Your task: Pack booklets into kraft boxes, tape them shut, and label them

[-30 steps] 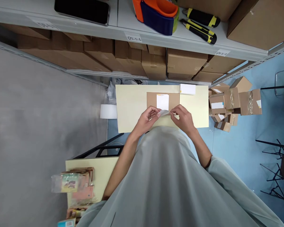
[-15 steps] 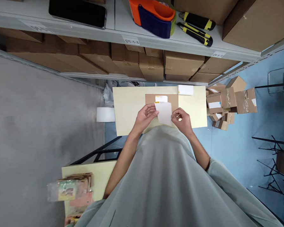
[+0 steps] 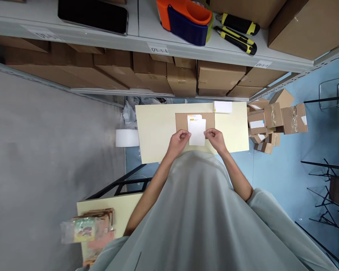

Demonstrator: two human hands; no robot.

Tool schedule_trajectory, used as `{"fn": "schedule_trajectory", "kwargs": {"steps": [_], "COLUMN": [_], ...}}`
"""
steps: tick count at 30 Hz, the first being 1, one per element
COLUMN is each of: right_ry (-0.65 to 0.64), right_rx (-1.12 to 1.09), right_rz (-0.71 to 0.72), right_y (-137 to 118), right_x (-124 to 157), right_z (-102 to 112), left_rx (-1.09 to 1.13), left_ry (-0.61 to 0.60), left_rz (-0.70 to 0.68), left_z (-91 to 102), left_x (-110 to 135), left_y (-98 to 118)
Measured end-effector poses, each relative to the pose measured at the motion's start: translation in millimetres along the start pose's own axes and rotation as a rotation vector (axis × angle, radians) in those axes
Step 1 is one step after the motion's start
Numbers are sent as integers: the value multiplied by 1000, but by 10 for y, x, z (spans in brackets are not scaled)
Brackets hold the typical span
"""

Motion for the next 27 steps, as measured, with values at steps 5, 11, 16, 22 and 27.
{"fn": "schedule_trajectory", "kwargs": {"steps": [5,11,16,22,27], "right_ry": [36,55,21,9,0], "right_rx": [202,491,630,677,728], "right_rz": [20,30,54,65,92], "right_y": [97,79,77,83,116], "right_x": [-334,-636,-665,-666,-689], "right_z": [-244,-369,-414,-435,-468], "left_rx": [-263,-460,-541,-613,-672], "left_ry": [92,120,122,110,96], "left_rz": [66,72,79,54,11], "left_z": [-41,-157,-191,-206,-244], "left_x": [-311,-512,-568,-607,-594], "left_y": [-95,-27,-70,-95,-66]}}
Point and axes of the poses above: each hand's wrist, its own x-axis away from the middle knuckle, its own z-axis out of the back of the hand, y = z × x, the point moved 7 cm from there along -x, towards the middle knuckle, and after that the axes turned 11 degrees about y, right-handed, at the moved point
